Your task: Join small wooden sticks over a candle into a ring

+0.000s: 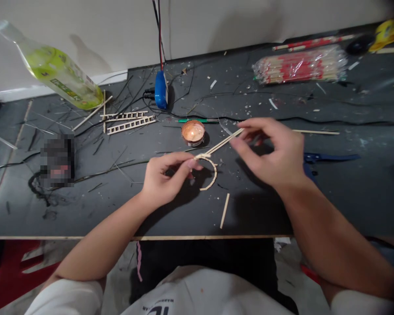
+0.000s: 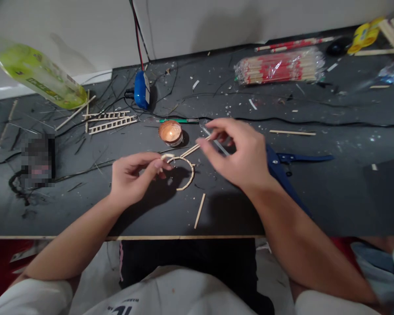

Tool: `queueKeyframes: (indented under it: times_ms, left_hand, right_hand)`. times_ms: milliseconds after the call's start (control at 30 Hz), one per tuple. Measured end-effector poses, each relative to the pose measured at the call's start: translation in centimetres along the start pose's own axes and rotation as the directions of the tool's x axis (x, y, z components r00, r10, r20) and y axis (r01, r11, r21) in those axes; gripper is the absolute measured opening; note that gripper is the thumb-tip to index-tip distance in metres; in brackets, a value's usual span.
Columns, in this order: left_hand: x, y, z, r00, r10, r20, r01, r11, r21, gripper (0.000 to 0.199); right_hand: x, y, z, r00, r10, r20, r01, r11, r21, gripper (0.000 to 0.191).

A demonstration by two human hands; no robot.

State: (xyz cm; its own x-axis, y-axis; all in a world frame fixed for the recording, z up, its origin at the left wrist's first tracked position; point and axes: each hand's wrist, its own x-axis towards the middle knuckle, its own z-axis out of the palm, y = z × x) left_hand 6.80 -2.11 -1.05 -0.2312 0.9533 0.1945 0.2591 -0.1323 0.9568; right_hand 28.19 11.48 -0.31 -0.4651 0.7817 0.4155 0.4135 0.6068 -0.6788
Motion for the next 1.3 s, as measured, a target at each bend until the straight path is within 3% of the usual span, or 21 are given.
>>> queueKeyframes:
  times_ms: [67,133,267,367,433,500,567,667,833,967,1133,1300]
  left_hand:
    - [0.7,-0.3,-0.7,0.992,-0.081,-0.097,0.068,0.989,-0.131,0.017]
    - [1.5,-0.6,-1.5,0.978,-0.138,-0.159,0.098,0.967,-0.237,0.022]
    - [3.1,-1.0,-3.3,0.949,-0.218,-0.227,0.115,0.911,-0.395,0.023]
    - [3.9,-1.0,-4.4,0.936,-0.234,-0.261,0.093,0.884,-0.459,0.020]
    - [4.2,-1.0,-4.9,0.930,-0.246,-0.275,0.090,0.875,-0.476,0.019]
    - [4.4,-1.2,-5.3,0.922,-0.272,-0.275,0.112,0.868,-0.485,0.022]
    - [4.5,-1.4,-5.5,0.915,-0.308,-0.259,0.143,0.850,-0.507,0.025]
    - [4.8,-1.7,-5.7,0.907,-0.360,-0.217,0.182,0.802,-0.569,0.025]
    - [5.2,-2.2,-5.9,0.905,-0.383,-0.186,0.196,0.762,-0.617,0.022]
    - [5.3,-2.4,-6.2,0.900,-0.379,-0.214,0.182,0.774,-0.607,0.022]
    - [5.3,-2.7,-6.0,0.894,-0.381,-0.236,0.178,0.786,-0.592,0.022]
    - [5.2,-3.2,-5.7,0.907,-0.357,-0.223,0.165,0.788,-0.593,0.022]
  right_hand:
    - [0.7,1.7,-0.6,0.997,0.069,0.033,-0.057,0.958,-0.282,0.024]
    - [1.1,3.0,-0.7,0.978,0.163,0.130,-0.100,0.915,-0.390,0.027]
    - [1.2,3.7,-0.4,0.928,0.279,0.247,-0.147,0.884,-0.445,0.016]
    - [1.2,3.3,-0.5,0.911,0.331,0.245,-0.185,0.860,-0.475,0.014]
    - [1.2,3.2,-0.7,0.926,0.325,0.194,-0.205,0.862,-0.464,0.014]
    - [1.4,3.2,-1.1,0.948,0.299,0.108,-0.240,0.897,-0.371,0.015]
    - [1.7,3.1,-1.4,0.958,0.283,0.041,-0.273,0.948,-0.164,0.017]
    - [2.8,2.6,-1.9,0.978,0.210,-0.012,-0.209,0.977,0.044,0.016]
    - [5.5,0.0,-3.3,1.000,0.010,-0.022,-0.013,0.988,-0.156,0.015]
    - [6.4,-1.4,-3.1,0.982,-0.187,-0.040,0.164,0.929,-0.332,0.021]
    - [5.3,-0.1,-1.4,0.969,-0.241,-0.060,0.200,0.900,-0.388,0.018]
    - [4.8,1.8,-0.5,0.923,-0.373,-0.092,0.286,0.826,-0.485,0.021]
